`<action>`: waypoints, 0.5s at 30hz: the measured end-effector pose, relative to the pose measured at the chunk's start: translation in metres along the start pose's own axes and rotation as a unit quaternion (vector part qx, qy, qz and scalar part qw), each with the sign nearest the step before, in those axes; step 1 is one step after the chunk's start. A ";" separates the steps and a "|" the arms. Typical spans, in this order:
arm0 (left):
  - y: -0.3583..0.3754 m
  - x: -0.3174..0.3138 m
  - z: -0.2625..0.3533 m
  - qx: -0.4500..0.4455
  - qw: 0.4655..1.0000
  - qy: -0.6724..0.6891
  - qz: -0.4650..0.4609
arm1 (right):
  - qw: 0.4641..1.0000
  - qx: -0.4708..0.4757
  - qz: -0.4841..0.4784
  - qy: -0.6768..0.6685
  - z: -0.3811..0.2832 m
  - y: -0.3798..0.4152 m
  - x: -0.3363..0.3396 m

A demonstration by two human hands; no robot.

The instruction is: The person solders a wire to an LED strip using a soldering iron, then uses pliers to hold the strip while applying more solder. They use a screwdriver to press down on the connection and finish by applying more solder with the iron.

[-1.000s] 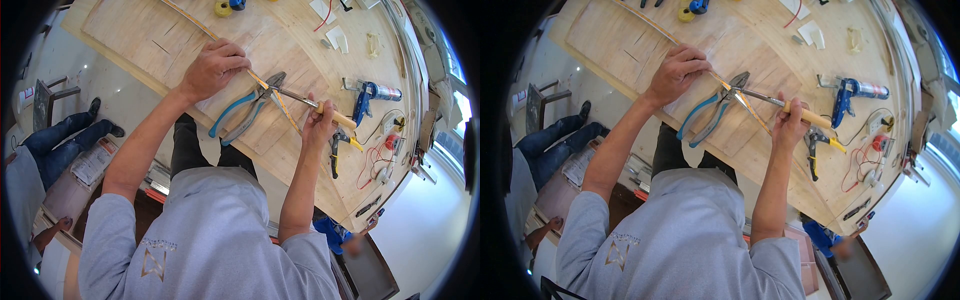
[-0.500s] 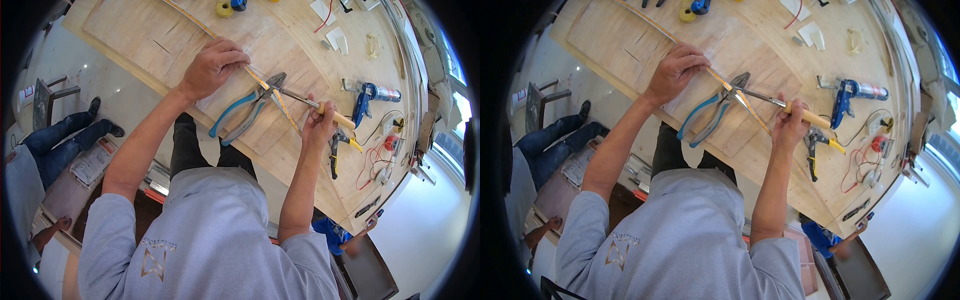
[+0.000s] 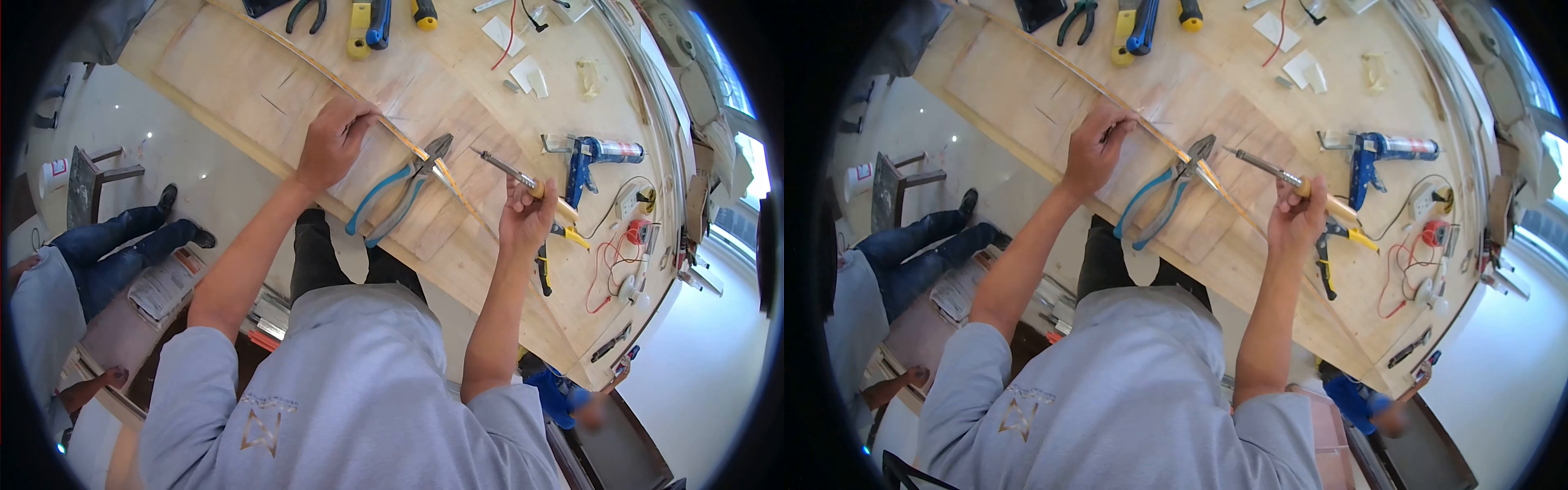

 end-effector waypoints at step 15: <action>0.023 -0.018 0.021 -0.082 0.993 -0.070 -0.056 | 0.999 0.014 0.034 0.005 0.007 0.028 0.036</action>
Point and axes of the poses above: each hand's wrist, its own y-axis away from the middle knuckle, its own x-axis out of the back of the hand, z = x × y, the point moved 8 cm from there along -y, towards the middle knuckle, and after that the axes turned 8 degrees about x, right-handed, at the moved point
